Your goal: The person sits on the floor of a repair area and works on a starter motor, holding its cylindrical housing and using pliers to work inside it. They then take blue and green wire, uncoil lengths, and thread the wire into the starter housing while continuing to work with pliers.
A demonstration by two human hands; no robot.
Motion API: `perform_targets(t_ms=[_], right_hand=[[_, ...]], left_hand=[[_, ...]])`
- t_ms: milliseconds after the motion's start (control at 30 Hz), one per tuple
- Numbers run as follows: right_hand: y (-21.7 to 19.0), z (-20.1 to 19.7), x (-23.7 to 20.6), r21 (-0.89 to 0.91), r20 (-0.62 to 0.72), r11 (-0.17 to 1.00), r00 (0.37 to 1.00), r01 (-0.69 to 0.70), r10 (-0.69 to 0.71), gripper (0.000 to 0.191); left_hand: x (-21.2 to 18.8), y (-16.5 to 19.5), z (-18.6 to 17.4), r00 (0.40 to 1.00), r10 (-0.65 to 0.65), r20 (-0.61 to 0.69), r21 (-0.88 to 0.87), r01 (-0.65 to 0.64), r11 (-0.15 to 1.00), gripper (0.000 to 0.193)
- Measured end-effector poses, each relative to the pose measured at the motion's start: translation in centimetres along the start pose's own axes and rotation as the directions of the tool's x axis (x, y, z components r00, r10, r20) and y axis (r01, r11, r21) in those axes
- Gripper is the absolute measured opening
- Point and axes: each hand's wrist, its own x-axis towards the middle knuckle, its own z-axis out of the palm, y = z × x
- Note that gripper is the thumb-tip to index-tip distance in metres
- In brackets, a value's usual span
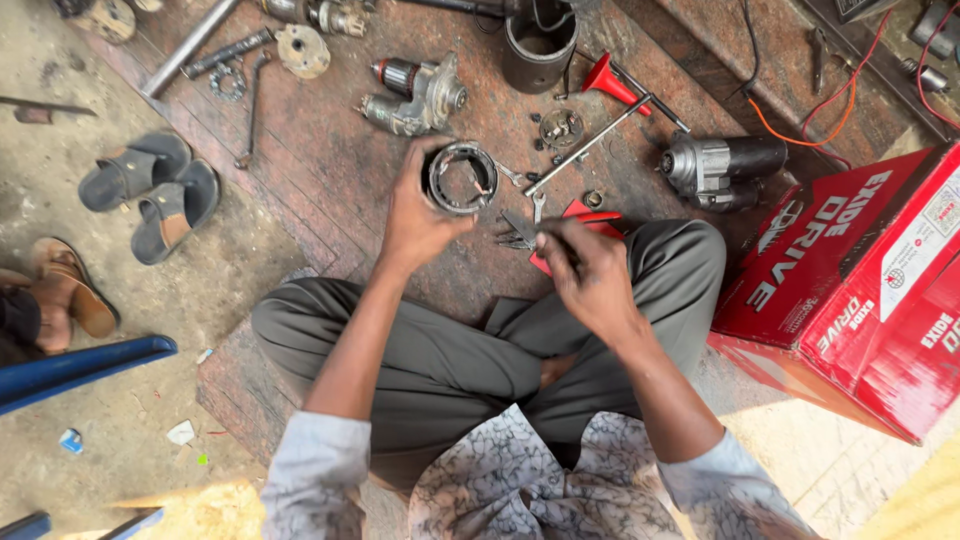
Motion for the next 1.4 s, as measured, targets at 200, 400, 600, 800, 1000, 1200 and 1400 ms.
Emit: perform_targets(t_ms=[200,400,600,800,1000,1200,1400], right_hand=[[5.3,5.9,3.4,0.323,-0.054,0.946,0.997,-0.034,0.054,0.013],[7.4,7.1,4.6,0.018,-0.22,0.999,0.975,0.046,-0.041,0.02],[8.9,7.8,4.9,0.154,-0.075,0.988,0.997,0.023,-0.011,0.015],[9.6,10.2,3.9,0.269,0.12,0.948,0.983,-0.169,0.141,0.007],[7.6,13.6,4.4,-0.08,0.077,0.981,0.982,0.176,-0.17,0.038],[7.2,16.1,5.6,-0.218,0.114,0.973,0.992,0.079,-0.055,0.039],[7.2,17.8,5.5,-0.364,0.078,0.923,0.991,0.126,-0.105,0.039]], left_hand=[[1.9,-8.9,2.4,0.99,-0.082,0.113,-0.023,0.085,0.996,0.083],[3.0,-13.5,1.8,0.968,-0.204,0.149,0.03,0.201,0.979,0.083],[4.8,-13.2,0.7,0.888,-0.375,0.266,0.219,0.323,0.921,0.092],[5.0,-11.9,-1.1,0.913,-0.261,0.312,0.262,0.182,0.948,0.097],[5.0,-12.3,-2.0,0.925,-0.242,0.293,0.253,0.169,0.953,0.094],[4.7,-13.0,-2.9,0.934,-0.229,0.275,0.261,0.157,0.953,0.095],[4.9,-13.8,-3.4,0.938,-0.231,0.258,0.24,0.169,0.956,0.093]])
